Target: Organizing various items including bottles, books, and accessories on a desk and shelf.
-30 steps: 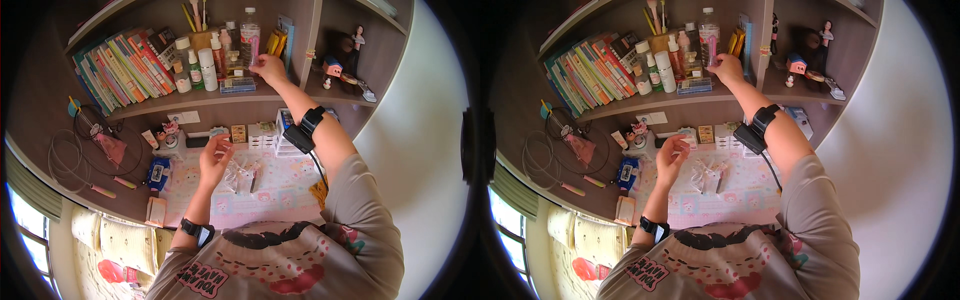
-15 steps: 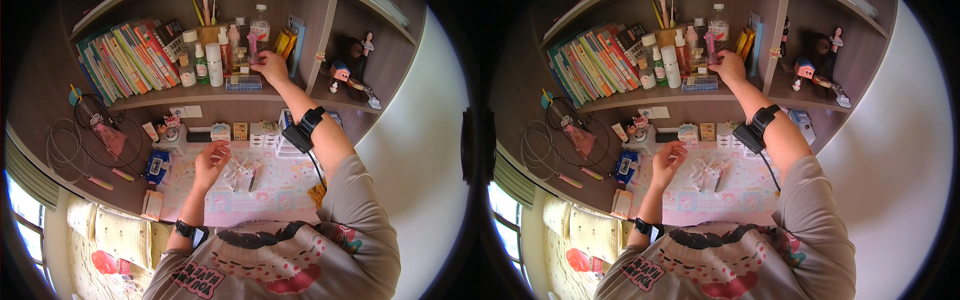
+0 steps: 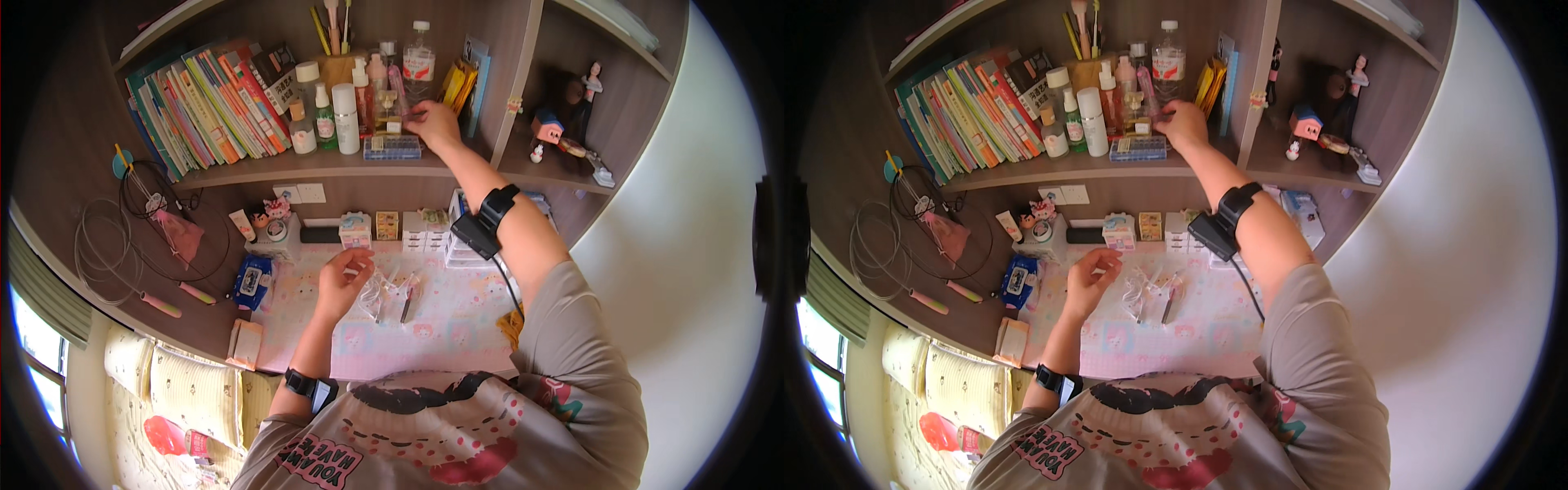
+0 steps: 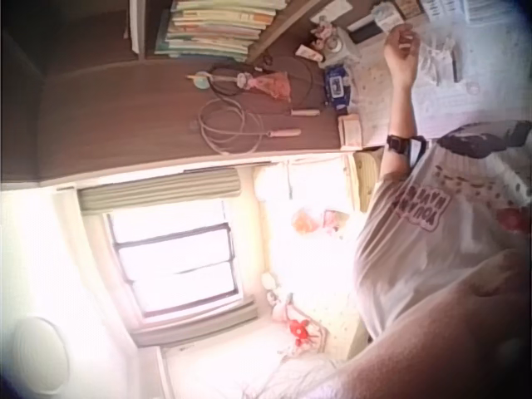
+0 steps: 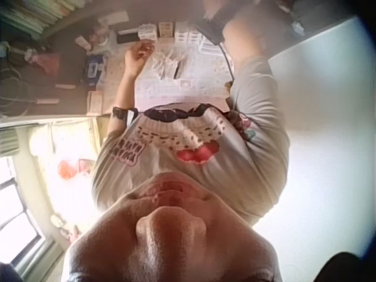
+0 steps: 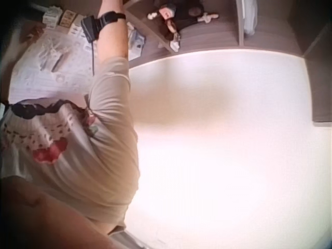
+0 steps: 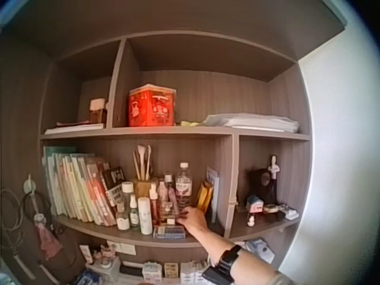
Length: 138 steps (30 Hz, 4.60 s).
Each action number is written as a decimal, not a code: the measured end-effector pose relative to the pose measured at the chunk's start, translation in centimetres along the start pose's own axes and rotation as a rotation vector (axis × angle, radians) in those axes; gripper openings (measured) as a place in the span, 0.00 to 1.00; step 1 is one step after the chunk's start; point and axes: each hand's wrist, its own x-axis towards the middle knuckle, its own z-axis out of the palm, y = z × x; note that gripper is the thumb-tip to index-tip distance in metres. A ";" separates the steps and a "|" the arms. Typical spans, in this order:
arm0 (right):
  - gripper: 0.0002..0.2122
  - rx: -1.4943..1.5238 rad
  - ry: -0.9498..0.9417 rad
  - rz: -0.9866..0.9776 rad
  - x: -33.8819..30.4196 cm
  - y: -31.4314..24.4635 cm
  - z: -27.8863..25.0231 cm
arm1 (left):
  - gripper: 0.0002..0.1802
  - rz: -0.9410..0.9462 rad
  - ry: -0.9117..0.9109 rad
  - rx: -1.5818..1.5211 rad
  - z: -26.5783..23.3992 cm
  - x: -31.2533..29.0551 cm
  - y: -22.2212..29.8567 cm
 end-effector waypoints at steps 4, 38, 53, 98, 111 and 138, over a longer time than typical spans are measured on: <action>0.16 0.049 0.009 0.009 0.4 0.5 0.8 | 0.10 -0.013 -0.026 0.026 -0.4 -0.3 -0.7; 0.06 0.479 -0.436 0.082 -24.6 6.0 1.9 | 0.23 -0.649 -0.201 0.107 0.5 -3.4 -20.2; 0.09 0.308 -0.872 0.744 -40.4 18.9 6.3 | 0.44 -0.506 -0.365 0.873 8.5 0.3 -26.6; 0.07 0.395 0.132 -0.186 -26.5 1.8 -4.9 | 0.18 -0.271 0.089 0.292 -1.5 -4.7 -24.0; 0.09 -0.466 0.311 -0.239 -14.2 -1.5 -6.2 | 0.17 -0.175 0.089 0.215 -1.0 -2.7 -21.9; 0.07 -0.170 0.267 -0.470 -16.5 -0.5 -4.0 | 0.18 -0.278 0.117 -0.022 -3.9 -2.2 -19.3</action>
